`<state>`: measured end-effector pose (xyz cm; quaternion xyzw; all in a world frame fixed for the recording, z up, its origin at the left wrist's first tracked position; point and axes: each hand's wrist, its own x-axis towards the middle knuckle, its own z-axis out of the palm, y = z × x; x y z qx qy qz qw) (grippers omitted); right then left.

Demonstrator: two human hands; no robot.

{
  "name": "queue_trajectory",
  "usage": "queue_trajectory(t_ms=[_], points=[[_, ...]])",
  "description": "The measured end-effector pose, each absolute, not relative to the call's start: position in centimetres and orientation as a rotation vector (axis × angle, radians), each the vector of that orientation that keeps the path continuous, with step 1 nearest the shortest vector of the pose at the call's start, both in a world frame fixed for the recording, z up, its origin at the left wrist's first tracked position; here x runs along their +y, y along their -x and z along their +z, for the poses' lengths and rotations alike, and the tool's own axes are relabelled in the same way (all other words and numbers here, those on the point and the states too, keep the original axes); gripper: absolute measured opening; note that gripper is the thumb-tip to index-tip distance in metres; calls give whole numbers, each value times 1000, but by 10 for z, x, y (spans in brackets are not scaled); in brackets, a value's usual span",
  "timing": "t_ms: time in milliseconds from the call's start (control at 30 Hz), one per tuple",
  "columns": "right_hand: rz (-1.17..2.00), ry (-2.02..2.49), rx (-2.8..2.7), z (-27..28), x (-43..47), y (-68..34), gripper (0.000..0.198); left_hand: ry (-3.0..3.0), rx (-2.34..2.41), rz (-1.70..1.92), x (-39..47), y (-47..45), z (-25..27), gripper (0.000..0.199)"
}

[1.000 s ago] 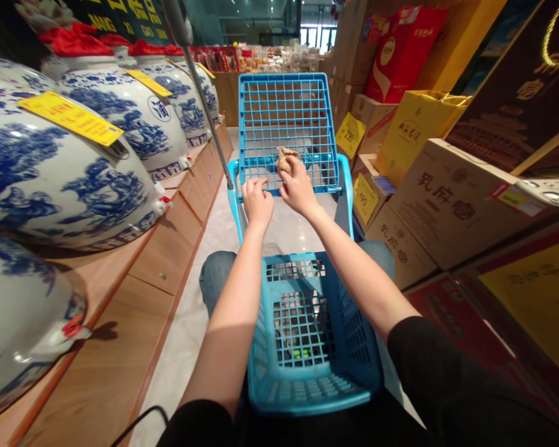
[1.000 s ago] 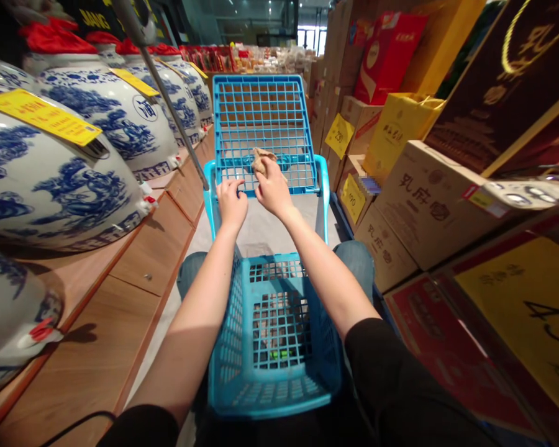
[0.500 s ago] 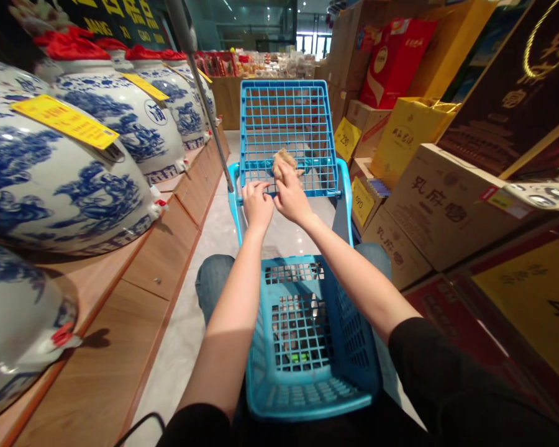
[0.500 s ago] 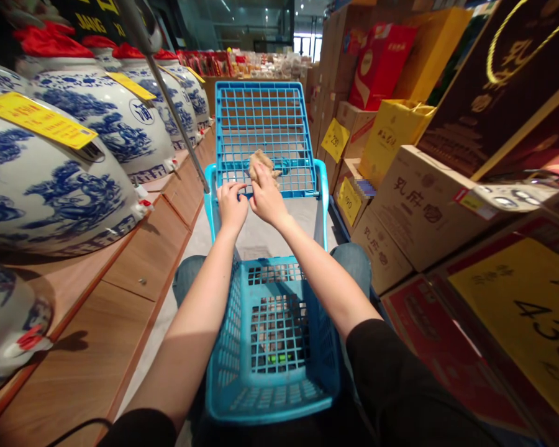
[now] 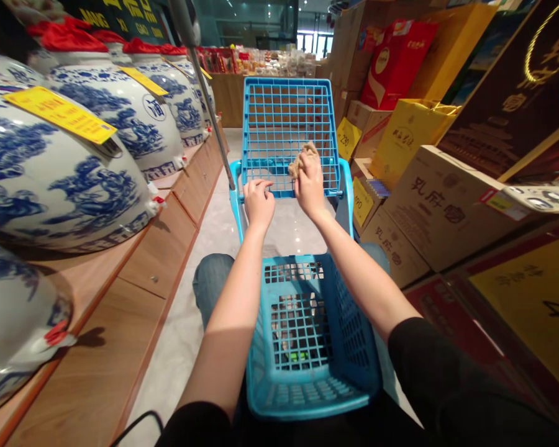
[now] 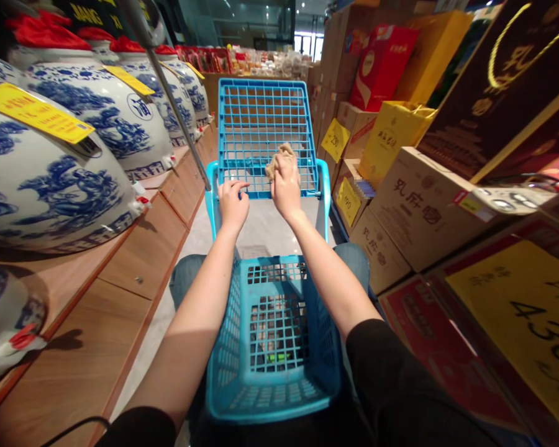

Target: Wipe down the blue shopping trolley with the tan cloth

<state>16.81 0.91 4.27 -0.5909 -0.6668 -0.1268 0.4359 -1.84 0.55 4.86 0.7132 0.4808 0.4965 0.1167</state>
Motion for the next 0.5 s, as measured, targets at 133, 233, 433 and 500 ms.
queue_trajectory(t_ms=[133,233,433,500], points=[[-188,1270,-1936,39,6,-132,54,-2102,1417,1451,5,20,49,40],[-130,1205,-1989,44,3,-135,57,-2097,1416,1466,3,23,50,38],[-193,1369,-1568,55,2,-195,48,-2103,1427,1454,2,22,50,37],[-211,1384,-1532,54,1,-196,48,-2100,1417,1458,3,20,49,38]])
